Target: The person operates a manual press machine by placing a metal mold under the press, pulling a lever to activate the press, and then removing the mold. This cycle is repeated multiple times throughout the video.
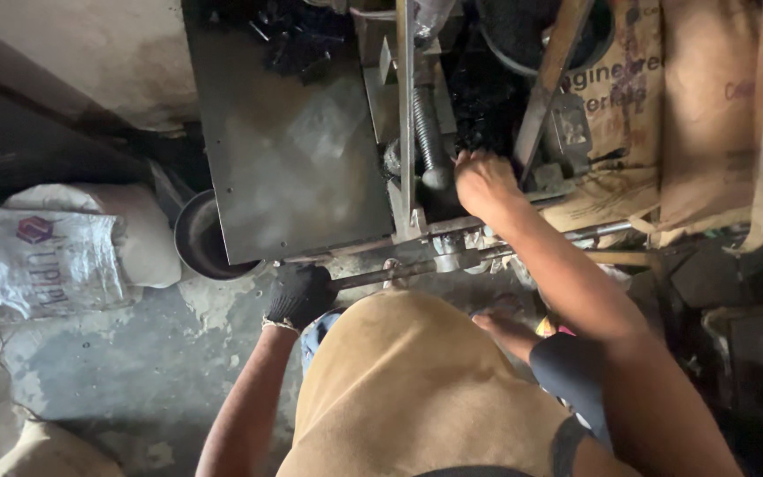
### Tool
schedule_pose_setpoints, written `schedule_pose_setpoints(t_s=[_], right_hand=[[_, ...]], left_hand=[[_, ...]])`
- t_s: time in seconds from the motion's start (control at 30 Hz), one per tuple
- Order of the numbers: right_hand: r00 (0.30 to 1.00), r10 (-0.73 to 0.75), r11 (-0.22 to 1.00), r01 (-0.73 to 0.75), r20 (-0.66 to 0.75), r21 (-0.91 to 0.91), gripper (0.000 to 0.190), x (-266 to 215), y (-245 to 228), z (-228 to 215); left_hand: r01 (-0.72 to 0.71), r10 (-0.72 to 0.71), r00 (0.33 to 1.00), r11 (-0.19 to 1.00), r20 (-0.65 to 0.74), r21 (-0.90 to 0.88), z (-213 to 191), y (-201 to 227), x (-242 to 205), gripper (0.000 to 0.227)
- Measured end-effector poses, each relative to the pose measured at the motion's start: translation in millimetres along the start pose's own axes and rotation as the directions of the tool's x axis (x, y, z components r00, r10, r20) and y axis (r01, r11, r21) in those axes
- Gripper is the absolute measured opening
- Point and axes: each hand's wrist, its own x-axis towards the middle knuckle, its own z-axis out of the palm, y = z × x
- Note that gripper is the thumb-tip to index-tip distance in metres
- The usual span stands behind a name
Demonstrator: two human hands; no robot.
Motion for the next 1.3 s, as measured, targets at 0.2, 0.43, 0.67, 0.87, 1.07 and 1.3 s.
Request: schedule_pose_setpoints(t_s=[0.2, 0.43, 0.67, 0.87, 1.07, 1.3], right_hand=[[0.964, 0.205, 0.911, -0.124, -0.17, 0.394, 0.035, -10.2, 1.6, -62.5], [0.926, 0.274, 0.861, -0.116, -0.26, 0.495, 0.029, 38.8, 6.9, -60.4], [0.928, 0.285, 0.869, -0.145, -0.239, 0.472, 0.033, 49.5, 11.3, -53.9], [0.931, 0.274, 0.823, -0.097, -0.24, 0.56, 0.033, 62.7, 8.3, -52.5], [0.943, 0.319, 0.787, -0.207, -0.096, 0.582, 0.038, 86.4, 9.0, -46.3], [0.96, 0.261, 0.842, -0.175, -0.101, 0.51, 0.04, 81.5, -2.5, -32.7]], left_hand=[[0.009, -0.009, 1.0, 1.0, 0.021, -0.007, -3.1, 1.4, 2.3, 0.023], [0.056, -0.059, 0.996, 0.998, 0.072, 0.039, 1.2, 3.4, 4.2, 0.021], [0.099, -0.101, 0.99, 0.995, 0.102, 0.028, -2.1, 6.5, 2.1, 0.021], [0.078, -0.079, 0.993, 0.997, 0.086, 0.022, -1.7, 5.3, 4.0, 0.021], [0.047, -0.049, 0.995, 0.999, 0.088, 0.025, 17.7, -11.1, 3.7, 0.018], [-0.051, 0.051, 0.999, 0.999, 0.007, 0.007, 29.6, -19.8, 1.8, 0.019]])
